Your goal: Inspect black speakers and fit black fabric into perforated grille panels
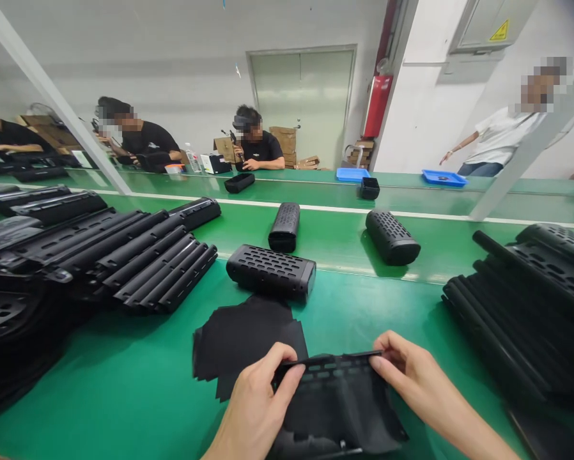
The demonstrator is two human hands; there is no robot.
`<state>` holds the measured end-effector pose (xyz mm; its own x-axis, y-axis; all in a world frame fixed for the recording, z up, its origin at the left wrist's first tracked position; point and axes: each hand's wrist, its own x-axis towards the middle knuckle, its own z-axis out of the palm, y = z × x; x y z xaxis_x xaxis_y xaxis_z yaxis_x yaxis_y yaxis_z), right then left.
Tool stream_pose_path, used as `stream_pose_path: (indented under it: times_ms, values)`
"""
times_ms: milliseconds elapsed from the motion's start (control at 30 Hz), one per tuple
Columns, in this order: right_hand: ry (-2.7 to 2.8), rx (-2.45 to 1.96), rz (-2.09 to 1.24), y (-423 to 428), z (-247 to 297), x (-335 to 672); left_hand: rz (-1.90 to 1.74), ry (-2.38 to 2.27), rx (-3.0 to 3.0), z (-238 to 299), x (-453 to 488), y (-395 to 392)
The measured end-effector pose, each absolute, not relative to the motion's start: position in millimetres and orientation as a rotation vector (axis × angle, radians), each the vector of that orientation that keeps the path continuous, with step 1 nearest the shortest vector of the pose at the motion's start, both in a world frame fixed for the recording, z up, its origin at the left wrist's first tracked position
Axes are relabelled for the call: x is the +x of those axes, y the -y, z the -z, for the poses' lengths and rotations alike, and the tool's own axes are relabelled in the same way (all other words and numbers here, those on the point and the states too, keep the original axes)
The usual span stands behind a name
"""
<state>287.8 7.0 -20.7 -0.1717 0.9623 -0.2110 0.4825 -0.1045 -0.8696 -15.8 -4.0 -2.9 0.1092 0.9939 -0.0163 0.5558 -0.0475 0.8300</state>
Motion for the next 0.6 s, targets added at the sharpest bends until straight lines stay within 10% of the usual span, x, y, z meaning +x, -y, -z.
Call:
stream_pose_path:
  times_ms: [600]
  values:
    - [1.447, -1.475, -1.468, 8.8, 20.0, 275.6, -0.963, -1.205, 0.965, 3.6, -24.6, 21.3]
